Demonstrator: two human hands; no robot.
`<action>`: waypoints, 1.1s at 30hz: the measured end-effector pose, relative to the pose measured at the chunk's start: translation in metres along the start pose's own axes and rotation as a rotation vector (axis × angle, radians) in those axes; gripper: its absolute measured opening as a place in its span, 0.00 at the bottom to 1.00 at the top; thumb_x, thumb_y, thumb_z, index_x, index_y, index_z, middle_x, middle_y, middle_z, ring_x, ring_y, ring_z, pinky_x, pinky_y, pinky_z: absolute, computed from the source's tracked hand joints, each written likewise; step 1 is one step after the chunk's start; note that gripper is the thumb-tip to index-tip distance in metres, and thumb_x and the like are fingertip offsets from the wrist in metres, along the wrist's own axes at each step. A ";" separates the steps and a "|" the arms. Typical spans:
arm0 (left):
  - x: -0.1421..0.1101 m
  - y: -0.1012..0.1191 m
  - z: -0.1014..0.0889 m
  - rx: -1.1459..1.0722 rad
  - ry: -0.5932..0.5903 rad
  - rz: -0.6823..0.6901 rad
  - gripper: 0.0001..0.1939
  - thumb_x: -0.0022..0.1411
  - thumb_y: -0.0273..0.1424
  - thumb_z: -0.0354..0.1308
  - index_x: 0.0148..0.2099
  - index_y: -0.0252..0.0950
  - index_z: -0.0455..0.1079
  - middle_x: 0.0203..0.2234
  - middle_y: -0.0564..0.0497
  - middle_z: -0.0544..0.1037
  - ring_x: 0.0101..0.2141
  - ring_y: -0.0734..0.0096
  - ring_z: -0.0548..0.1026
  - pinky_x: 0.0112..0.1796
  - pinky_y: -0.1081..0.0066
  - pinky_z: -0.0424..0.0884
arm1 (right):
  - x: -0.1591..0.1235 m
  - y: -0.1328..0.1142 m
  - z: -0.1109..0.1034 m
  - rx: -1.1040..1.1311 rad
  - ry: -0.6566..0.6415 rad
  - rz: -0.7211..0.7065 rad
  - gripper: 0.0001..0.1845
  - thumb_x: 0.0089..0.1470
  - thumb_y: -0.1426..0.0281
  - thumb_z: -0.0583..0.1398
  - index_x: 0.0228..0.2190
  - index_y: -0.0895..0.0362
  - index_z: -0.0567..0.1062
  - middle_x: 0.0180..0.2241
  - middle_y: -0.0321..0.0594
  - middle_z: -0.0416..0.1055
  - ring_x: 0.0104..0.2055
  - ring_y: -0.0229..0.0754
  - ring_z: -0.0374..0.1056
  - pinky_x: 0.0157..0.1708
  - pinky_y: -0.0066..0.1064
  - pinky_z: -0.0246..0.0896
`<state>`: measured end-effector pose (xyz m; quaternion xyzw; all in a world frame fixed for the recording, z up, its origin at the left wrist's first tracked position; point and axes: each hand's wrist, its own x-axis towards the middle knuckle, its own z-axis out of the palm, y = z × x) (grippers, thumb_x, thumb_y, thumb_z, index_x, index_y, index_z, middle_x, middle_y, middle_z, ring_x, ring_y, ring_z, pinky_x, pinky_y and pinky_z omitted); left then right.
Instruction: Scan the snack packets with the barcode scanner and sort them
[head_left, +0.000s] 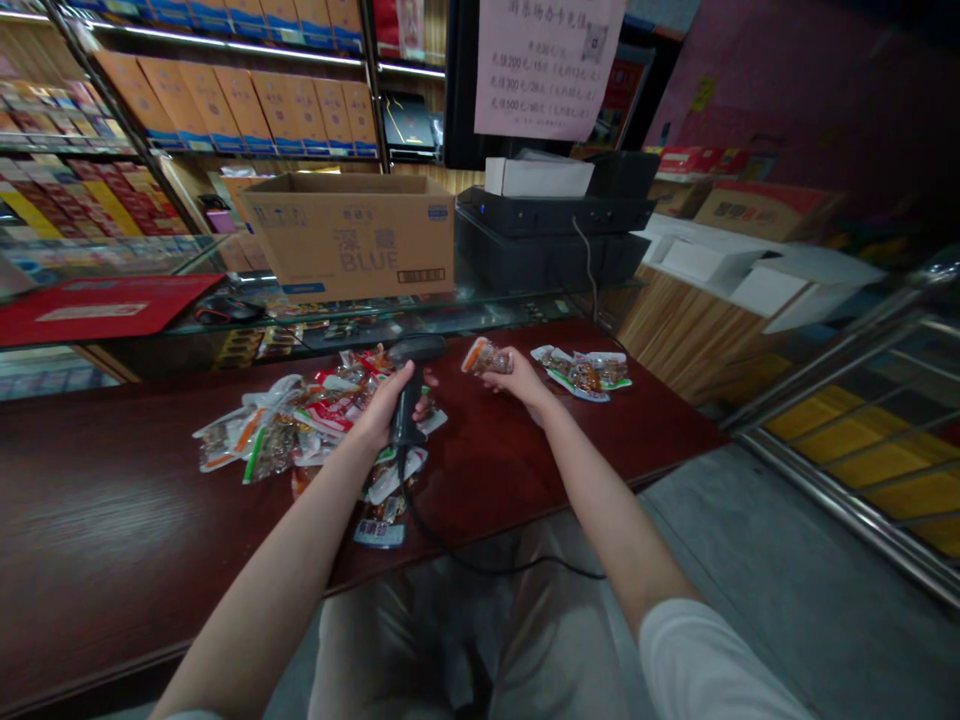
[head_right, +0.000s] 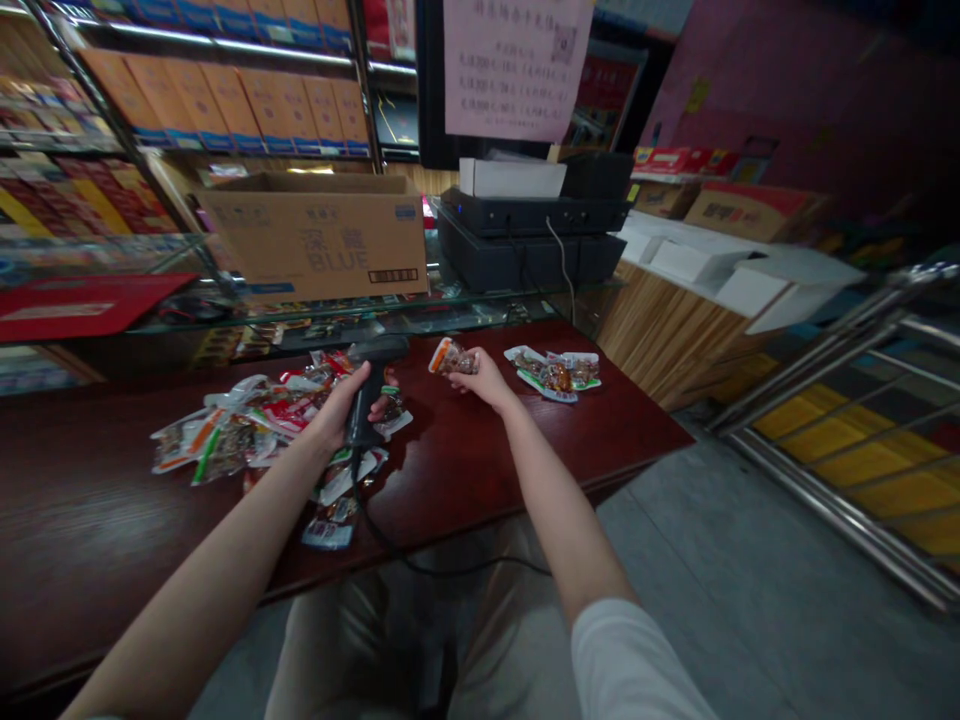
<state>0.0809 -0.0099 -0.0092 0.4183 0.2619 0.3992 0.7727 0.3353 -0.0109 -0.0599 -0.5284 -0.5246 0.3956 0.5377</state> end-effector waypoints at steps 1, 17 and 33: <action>0.000 -0.001 -0.001 0.001 -0.003 0.002 0.22 0.57 0.45 0.63 0.43 0.31 0.67 0.25 0.51 0.75 0.15 0.81 0.64 0.13 0.79 0.59 | 0.000 0.000 0.000 0.132 -0.004 0.046 0.25 0.38 0.67 0.69 0.36 0.52 0.63 0.30 0.32 0.74 0.29 0.39 0.71 0.28 0.31 0.64; -0.004 -0.007 0.001 0.264 -0.184 -0.043 0.34 0.55 0.59 0.55 0.41 0.29 0.72 0.12 0.54 0.67 0.12 0.77 0.63 0.15 0.77 0.56 | -0.002 -0.009 -0.006 0.596 -0.048 0.184 0.15 0.44 0.74 0.67 0.35 0.53 0.70 0.34 0.35 0.78 0.38 0.40 0.76 0.44 0.37 0.71; -0.006 -0.007 0.006 0.226 -0.146 -0.020 0.34 0.56 0.58 0.56 0.42 0.28 0.71 0.12 0.55 0.67 0.12 0.77 0.63 0.14 0.77 0.56 | -0.004 -0.008 0.009 0.455 -0.129 0.111 0.21 0.39 0.69 0.69 0.37 0.53 0.69 0.37 0.36 0.76 0.39 0.42 0.75 0.45 0.38 0.69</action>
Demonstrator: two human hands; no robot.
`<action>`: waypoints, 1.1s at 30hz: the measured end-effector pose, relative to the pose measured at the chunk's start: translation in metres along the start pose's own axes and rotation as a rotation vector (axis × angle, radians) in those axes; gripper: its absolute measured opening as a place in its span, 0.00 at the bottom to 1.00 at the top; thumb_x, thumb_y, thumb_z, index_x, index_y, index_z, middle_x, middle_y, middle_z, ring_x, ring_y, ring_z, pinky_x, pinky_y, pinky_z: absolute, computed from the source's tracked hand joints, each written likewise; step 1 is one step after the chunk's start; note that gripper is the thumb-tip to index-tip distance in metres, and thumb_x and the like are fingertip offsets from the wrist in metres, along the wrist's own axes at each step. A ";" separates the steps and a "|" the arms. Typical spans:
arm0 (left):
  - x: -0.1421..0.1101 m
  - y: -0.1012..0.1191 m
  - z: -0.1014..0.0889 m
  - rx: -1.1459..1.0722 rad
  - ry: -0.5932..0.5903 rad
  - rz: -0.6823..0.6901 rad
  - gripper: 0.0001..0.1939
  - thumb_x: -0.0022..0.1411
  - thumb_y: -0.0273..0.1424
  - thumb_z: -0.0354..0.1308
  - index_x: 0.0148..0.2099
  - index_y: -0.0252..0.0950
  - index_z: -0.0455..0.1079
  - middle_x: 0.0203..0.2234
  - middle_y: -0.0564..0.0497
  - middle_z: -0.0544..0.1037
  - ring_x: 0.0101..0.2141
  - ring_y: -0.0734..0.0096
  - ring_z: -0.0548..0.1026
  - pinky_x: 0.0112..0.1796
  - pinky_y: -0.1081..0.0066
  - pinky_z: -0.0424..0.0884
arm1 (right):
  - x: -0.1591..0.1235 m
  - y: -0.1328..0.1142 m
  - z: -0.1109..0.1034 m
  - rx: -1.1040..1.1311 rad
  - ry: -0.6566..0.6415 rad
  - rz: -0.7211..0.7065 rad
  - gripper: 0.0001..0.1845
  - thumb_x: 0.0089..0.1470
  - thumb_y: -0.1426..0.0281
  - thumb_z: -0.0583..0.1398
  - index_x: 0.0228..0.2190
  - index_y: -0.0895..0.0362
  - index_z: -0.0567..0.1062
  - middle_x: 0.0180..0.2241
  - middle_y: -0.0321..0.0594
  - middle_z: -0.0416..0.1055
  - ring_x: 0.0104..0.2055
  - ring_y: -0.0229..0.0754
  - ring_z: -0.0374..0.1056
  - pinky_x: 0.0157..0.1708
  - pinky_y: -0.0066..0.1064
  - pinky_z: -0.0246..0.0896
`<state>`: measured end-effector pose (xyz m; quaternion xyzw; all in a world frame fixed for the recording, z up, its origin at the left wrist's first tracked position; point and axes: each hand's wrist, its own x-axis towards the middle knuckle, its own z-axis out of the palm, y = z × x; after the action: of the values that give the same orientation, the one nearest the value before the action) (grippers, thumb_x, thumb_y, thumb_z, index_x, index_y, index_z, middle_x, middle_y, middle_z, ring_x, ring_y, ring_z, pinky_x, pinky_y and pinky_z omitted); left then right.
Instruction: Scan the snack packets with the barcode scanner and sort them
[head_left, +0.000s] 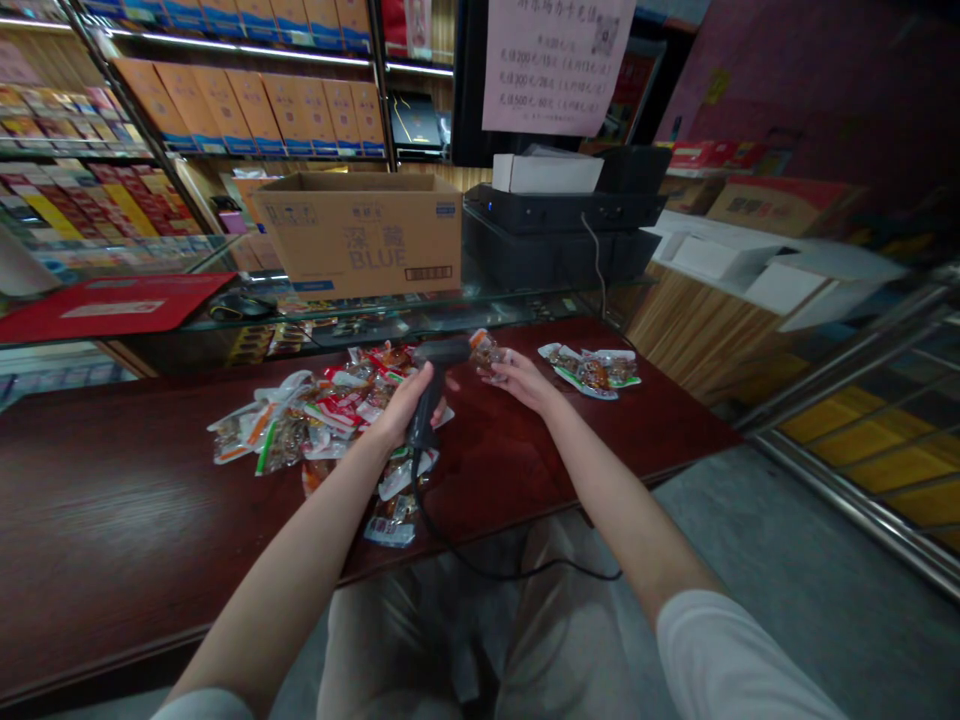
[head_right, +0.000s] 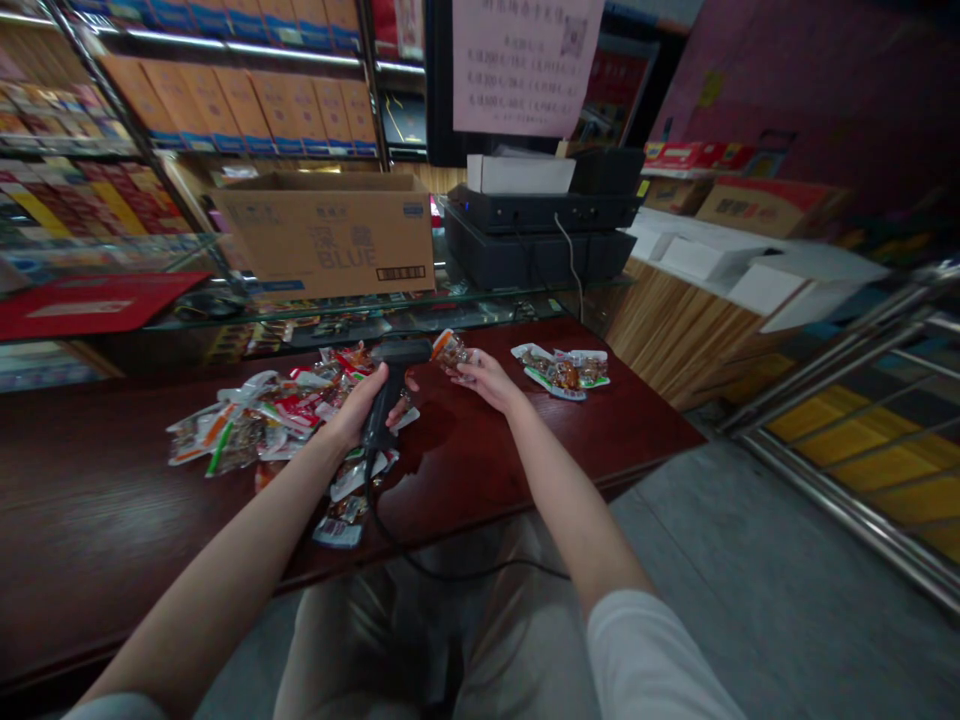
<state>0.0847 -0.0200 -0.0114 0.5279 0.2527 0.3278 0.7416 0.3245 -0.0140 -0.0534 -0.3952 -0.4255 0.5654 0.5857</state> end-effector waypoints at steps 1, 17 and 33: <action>-0.001 0.002 0.000 0.001 0.001 -0.003 0.35 0.56 0.58 0.55 0.43 0.28 0.72 0.12 0.54 0.67 0.13 0.77 0.63 0.14 0.77 0.56 | 0.001 0.000 -0.001 -0.043 0.020 -0.015 0.22 0.39 0.68 0.68 0.38 0.52 0.68 0.38 0.36 0.75 0.38 0.41 0.75 0.43 0.37 0.69; -0.014 0.034 -0.018 -0.159 0.033 0.015 0.30 0.58 0.55 0.56 0.43 0.30 0.72 0.12 0.57 0.63 0.12 0.79 0.59 0.13 0.78 0.54 | -0.013 -0.019 -0.045 -1.490 0.698 -0.256 0.18 0.52 0.73 0.58 0.45 0.63 0.72 0.55 0.60 0.59 0.54 0.58 0.62 0.54 0.47 0.56; -0.011 0.036 -0.038 -0.259 0.165 0.108 0.26 0.62 0.52 0.53 0.40 0.31 0.72 0.15 0.55 0.66 0.13 0.81 0.59 0.13 0.79 0.55 | -0.008 0.011 0.018 -1.232 0.161 -0.299 0.18 0.58 0.65 0.58 0.50 0.57 0.72 0.47 0.49 0.72 0.50 0.49 0.66 0.55 0.44 0.57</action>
<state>0.0417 0.0034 0.0108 0.4121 0.2398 0.4392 0.7615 0.3041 -0.0218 -0.0586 -0.6372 -0.6777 0.0978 0.3538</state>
